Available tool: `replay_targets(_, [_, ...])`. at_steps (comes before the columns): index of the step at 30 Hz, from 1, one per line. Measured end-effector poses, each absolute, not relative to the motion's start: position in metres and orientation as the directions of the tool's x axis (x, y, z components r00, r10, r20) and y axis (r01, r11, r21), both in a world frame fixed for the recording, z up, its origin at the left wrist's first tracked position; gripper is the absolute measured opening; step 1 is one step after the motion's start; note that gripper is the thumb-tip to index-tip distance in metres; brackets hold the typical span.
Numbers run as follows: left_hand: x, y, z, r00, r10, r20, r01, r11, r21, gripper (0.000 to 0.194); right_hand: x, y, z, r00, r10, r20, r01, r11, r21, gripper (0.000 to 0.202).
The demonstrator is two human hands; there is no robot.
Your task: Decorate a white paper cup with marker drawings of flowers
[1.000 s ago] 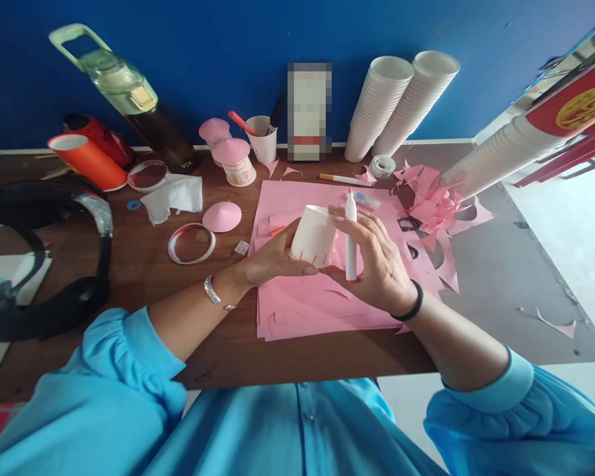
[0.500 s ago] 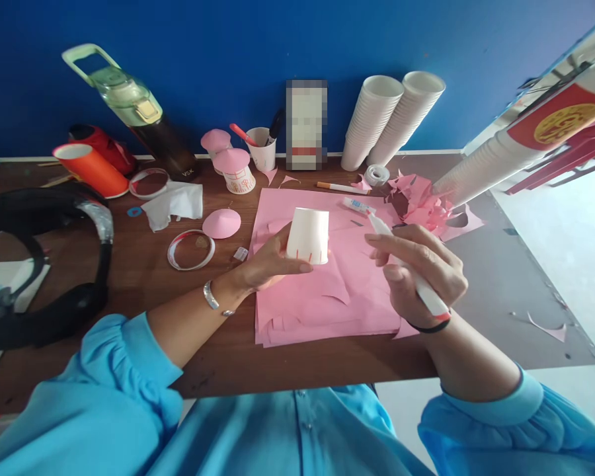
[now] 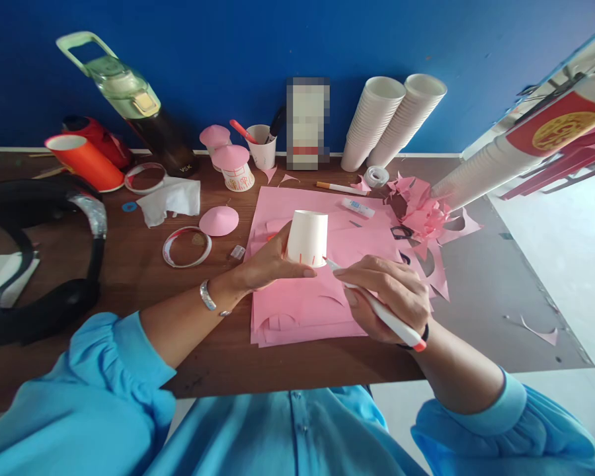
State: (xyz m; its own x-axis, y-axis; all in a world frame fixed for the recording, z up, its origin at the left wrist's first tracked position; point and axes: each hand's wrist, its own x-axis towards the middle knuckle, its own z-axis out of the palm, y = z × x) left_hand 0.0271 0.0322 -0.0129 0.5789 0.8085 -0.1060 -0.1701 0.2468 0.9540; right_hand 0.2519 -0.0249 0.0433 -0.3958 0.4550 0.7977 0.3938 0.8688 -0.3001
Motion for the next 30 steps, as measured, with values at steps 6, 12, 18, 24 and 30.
replay_targets(6, [0.0286, 0.0318, -0.0105, 0.585, 0.805, -0.097, -0.161, 0.232, 0.959, 0.077, 0.2501, -0.0257, 0.0385, -0.392, 0.488, 0.780, 0.411, 0.851, -0.327, 0.027])
replay_targets(12, [0.0289, 0.0310, -0.0081, 0.587, 0.800, -0.125, -0.135, 0.249, 0.959, 0.082, 0.2505, -0.0242, 0.0349, -0.403, 0.496, 0.769, 0.398, 0.852, -0.341, 0.027])
replay_targets(18, [0.0288, 0.0305, -0.0068, 0.593, 0.794, -0.137, -0.110, 0.248, 0.962, 0.084, 0.2502, -0.0246, 0.0355, -0.414, 0.500, 0.761, 0.425, 0.845, -0.324, 0.026])
replay_targets(24, [0.0294, 0.0314, -0.0049, 0.607, 0.788, -0.102, -0.129, 0.224, 0.966, 0.080, 0.2519, -0.0245, 0.0359, -0.419, 0.500, 0.758, 0.422, 0.846, -0.324, 0.027])
replay_targets(30, [0.0299, 0.0309, -0.0071, 0.604, 0.791, -0.095, -0.171, 0.245, 0.954, 0.091, 0.2530, -0.0222, 0.0362, -0.416, 0.474, 0.776, 0.401, 0.861, -0.312, 0.021])
